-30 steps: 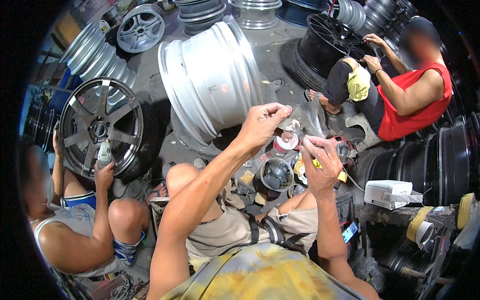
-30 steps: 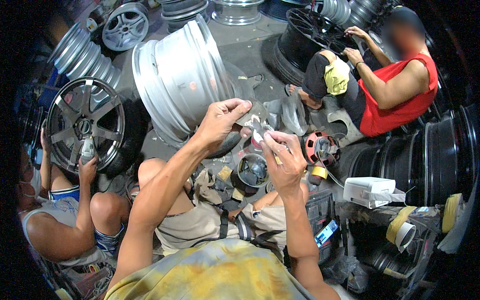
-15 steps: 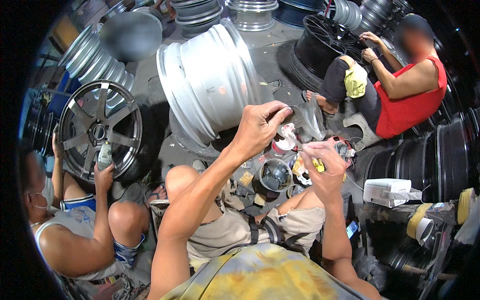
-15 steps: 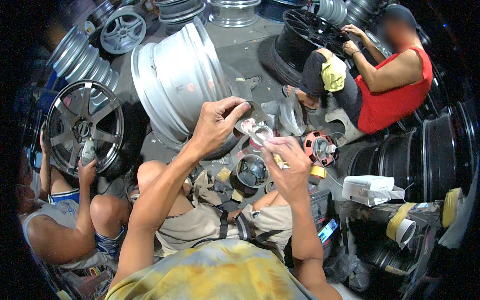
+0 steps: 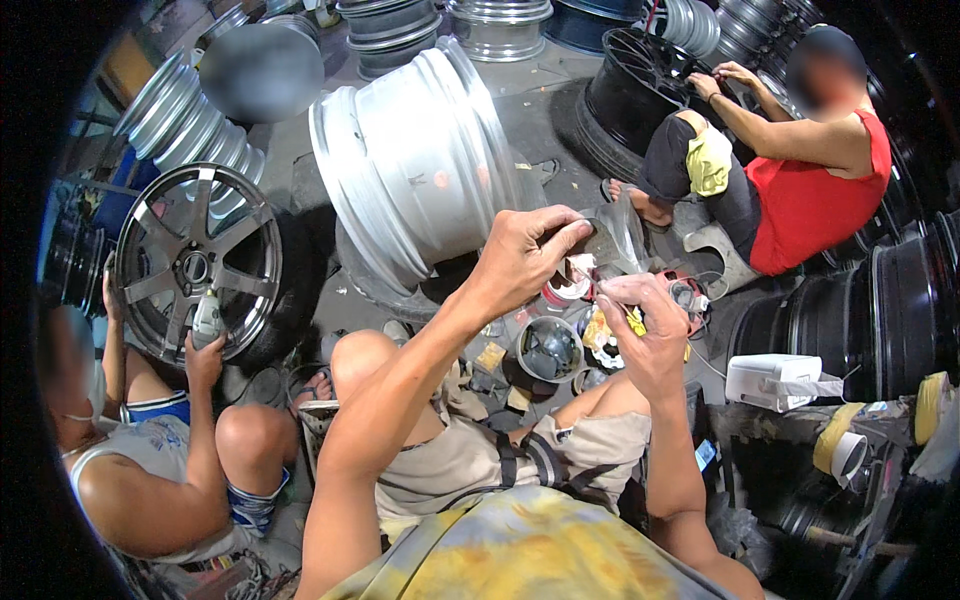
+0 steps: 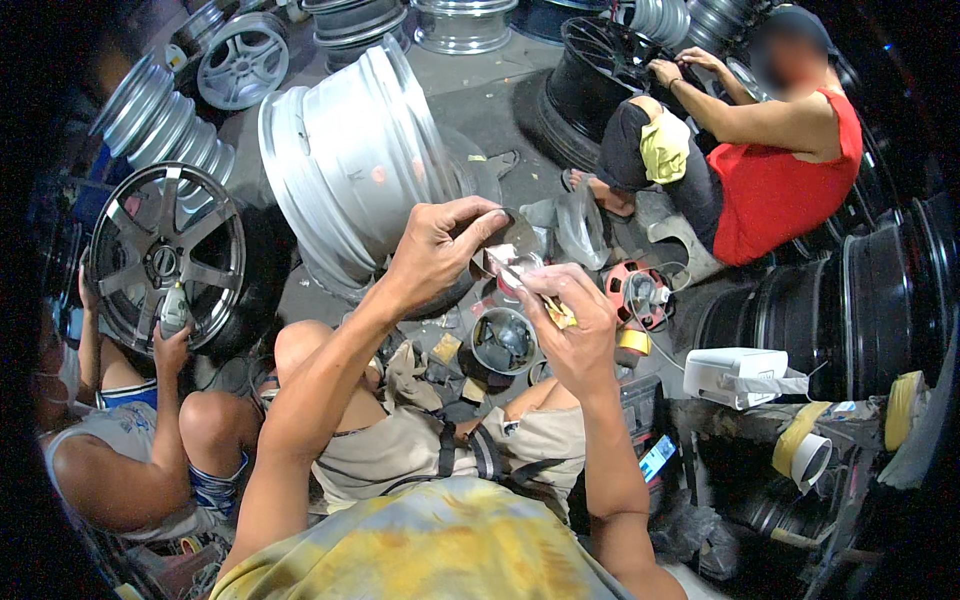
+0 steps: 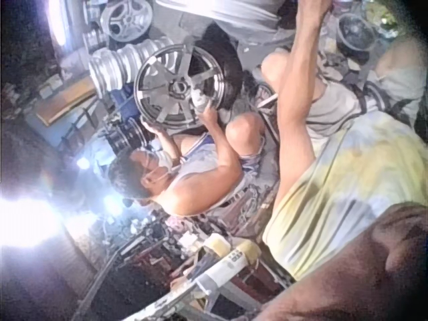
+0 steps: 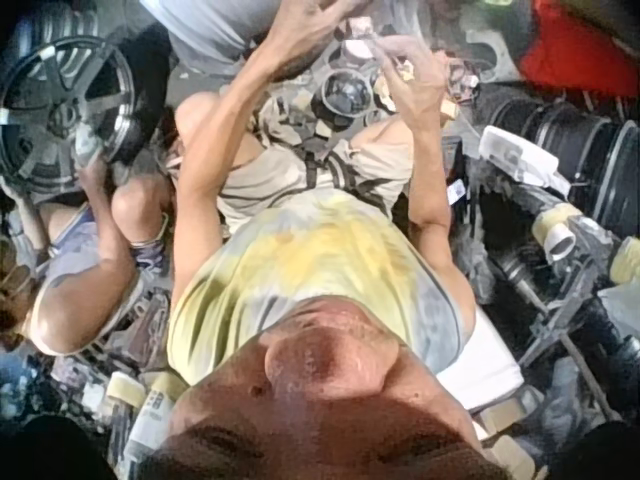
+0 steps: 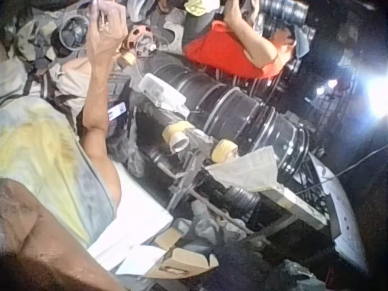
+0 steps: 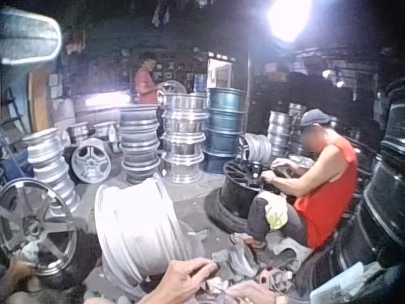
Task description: The person sits on the floor in a workshop and uses a putty knife to apply a white filler compound to the surface of a silver car wheel rim. They repeatedly scoop the compound from a container and spread it over the rim's face.
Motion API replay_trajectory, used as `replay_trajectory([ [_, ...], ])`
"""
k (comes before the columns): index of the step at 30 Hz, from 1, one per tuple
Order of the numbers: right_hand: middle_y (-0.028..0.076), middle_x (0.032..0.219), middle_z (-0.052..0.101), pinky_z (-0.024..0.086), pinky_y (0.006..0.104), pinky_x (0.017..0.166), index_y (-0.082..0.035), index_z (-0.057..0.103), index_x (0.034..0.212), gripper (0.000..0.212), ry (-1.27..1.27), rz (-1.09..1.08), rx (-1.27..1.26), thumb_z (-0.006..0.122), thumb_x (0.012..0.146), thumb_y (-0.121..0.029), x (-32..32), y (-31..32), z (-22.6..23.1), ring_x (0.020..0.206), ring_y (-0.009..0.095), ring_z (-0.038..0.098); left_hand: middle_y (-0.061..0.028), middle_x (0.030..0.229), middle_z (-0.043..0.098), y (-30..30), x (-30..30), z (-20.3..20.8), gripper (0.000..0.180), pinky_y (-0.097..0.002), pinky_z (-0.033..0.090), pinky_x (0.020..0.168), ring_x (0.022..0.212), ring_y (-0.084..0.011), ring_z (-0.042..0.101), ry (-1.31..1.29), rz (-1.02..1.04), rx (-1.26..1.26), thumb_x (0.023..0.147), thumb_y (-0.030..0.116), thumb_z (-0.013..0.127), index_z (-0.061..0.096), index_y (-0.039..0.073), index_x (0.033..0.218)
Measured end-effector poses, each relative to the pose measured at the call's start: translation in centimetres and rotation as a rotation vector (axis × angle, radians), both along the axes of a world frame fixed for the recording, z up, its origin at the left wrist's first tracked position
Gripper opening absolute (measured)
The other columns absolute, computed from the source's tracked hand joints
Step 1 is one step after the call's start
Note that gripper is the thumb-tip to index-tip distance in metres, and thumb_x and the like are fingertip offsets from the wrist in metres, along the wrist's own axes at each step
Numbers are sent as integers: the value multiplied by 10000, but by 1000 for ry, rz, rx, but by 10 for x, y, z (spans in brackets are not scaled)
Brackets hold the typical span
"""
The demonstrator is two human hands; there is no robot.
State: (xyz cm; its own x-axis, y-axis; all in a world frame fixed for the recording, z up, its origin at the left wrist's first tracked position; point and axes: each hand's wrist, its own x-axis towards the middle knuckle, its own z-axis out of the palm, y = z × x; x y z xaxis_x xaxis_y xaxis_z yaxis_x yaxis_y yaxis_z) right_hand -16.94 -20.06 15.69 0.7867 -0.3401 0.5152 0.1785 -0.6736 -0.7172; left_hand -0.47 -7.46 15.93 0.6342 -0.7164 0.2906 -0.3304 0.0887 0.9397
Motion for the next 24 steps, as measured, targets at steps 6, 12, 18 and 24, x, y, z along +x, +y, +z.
replay_trajectory([
  [6,63,916,706,516,247,727,31,653,988,79,-2,-69,387,664,945,-34,-7,-9,-23,811,88,645,-18,735,661,0,0,-4,200,-244,473,642,722,-44,550,-51,-7,-53,980,148,639,700,-42,984],
  [12,64,905,710,497,215,698,14,650,1018,110,112,113,584,659,967,-83,-2,-9,-31,779,76,626,-15,748,660,-1,-2,-2,211,-248,472,648,730,-47,542,-13,-64,-1,983,158,638,700,-44,982],
  [18,67,933,694,497,229,733,13,655,996,82,146,125,678,677,941,-44,-8,-8,-18,826,93,631,5,772,651,-2,5,-12,242,-245,461,653,743,-48,528,-7,-2,-25,994,181,633,691,-52,967],
  [24,98,971,673,523,298,778,-1,697,987,210,-198,-95,-223,751,795,63,11,-7,-9,845,193,659,-9,798,669,-8,1,-15,266,-237,524,611,729,-68,614,622,-163,-38,1001,267,631,697,13,963],
])
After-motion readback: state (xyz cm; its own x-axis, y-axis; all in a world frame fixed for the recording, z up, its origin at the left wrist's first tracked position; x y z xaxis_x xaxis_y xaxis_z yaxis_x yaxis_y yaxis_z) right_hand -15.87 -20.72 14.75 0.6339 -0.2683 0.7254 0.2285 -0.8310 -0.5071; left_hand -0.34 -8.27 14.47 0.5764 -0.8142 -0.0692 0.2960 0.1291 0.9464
